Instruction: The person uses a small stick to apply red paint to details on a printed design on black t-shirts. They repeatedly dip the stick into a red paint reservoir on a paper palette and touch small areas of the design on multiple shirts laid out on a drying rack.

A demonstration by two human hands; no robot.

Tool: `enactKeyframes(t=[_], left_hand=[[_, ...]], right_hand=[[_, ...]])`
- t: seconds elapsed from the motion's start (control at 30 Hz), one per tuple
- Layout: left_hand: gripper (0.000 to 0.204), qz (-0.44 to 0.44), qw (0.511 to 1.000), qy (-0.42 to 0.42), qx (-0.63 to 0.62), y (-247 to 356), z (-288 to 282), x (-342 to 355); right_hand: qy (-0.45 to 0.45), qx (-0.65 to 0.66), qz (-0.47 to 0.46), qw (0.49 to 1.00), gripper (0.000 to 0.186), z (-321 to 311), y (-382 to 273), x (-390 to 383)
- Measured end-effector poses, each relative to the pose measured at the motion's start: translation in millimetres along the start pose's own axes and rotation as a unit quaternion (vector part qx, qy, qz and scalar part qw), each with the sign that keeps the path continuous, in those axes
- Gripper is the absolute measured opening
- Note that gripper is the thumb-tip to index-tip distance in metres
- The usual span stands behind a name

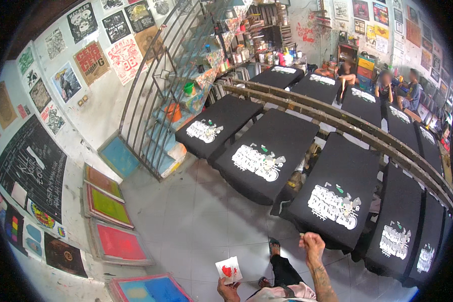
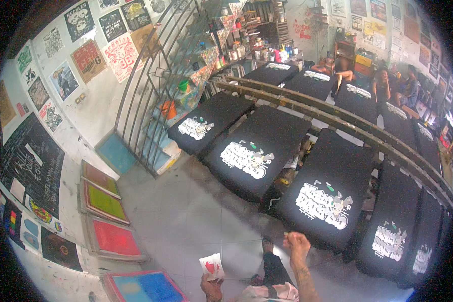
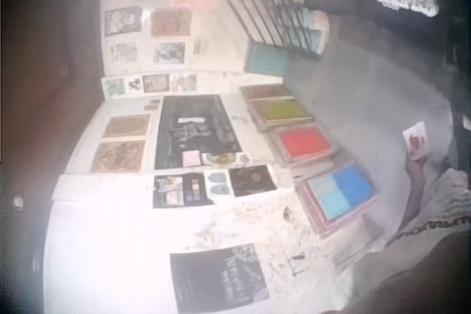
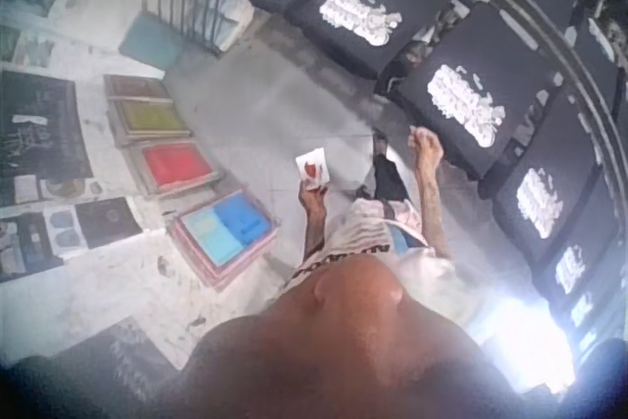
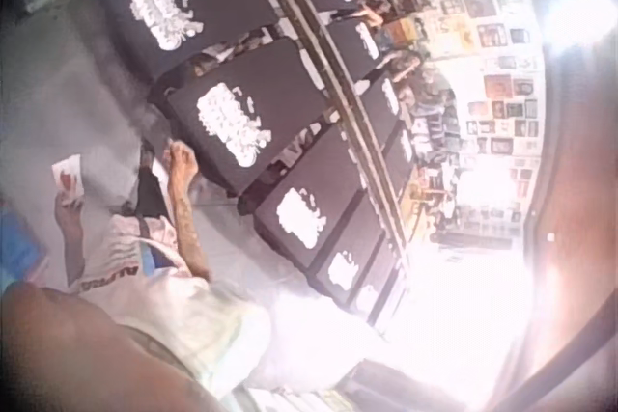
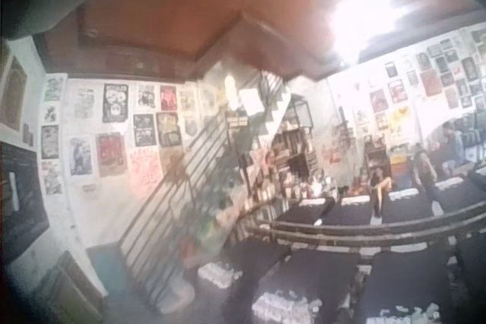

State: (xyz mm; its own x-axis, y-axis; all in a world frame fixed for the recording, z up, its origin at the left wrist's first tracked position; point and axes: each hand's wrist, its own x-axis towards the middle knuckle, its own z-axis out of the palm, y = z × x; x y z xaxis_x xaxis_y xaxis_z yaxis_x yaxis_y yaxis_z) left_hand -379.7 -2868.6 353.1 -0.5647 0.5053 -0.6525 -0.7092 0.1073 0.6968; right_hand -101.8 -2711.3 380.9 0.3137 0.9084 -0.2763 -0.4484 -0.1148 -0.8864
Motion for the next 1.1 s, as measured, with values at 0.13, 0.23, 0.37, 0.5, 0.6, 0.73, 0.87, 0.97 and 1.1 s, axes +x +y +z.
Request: enactKeyframes(t=[0.13, 0.23, 0.37, 0.5, 0.6, 0.73, 0.87, 0.97, 1.1], left_hand=[[0.043, 0.013, 1.000, 0.016, -0.005, 11, -9, 14], [0.043, 0.045, 0.999, 0.022, 0.011, 38, 21, 40], [0.042, 0.061, 0.998, 0.030, 0.018, 66, 58, 77], [0.043, 0.072, 0.996, 0.061, -0.003, 96, 116, 101], [0.043, 0.069, 0.995, 0.074, 0.016, 115, 172, 114], [0.047, 0.030, 0.997, 0.050, 0.053, 115, 200, 151], [0.043, 0.014, 0.996, 0.061, 0.068, 117, 223, 193], [0.041, 0.029, 0.992, 0.079, 0.090, 116, 236, 229], [0.049, 0.029, 0.982, 0.100, 0.158, 104, 248, 292]], right_hand=[[-0.064, 0.003, -0.070, 0.995, 0.015, 51, -46, 48], [-0.038, 0.013, -0.071, 0.997, 0.015, 82, -64, 78], [-0.059, -0.029, -0.081, 0.995, 0.015, 97, -55, 136], [-0.072, -0.076, -0.100, 0.989, 0.017, 140, -68, 189], [-0.065, -0.067, -0.104, 0.990, 0.014, 162, -56, 240], [-0.077, -0.119, -0.141, 0.980, 0.011, 179, -17, 300], [-0.073, -0.195, -0.203, 0.957, 0.012, 202, 14, 336], [-0.060, -0.238, -0.195, 0.949, 0.011, 218, 26, 346], [-0.062, -0.260, -0.234, 0.935, 0.012, 220, 56, 358]])
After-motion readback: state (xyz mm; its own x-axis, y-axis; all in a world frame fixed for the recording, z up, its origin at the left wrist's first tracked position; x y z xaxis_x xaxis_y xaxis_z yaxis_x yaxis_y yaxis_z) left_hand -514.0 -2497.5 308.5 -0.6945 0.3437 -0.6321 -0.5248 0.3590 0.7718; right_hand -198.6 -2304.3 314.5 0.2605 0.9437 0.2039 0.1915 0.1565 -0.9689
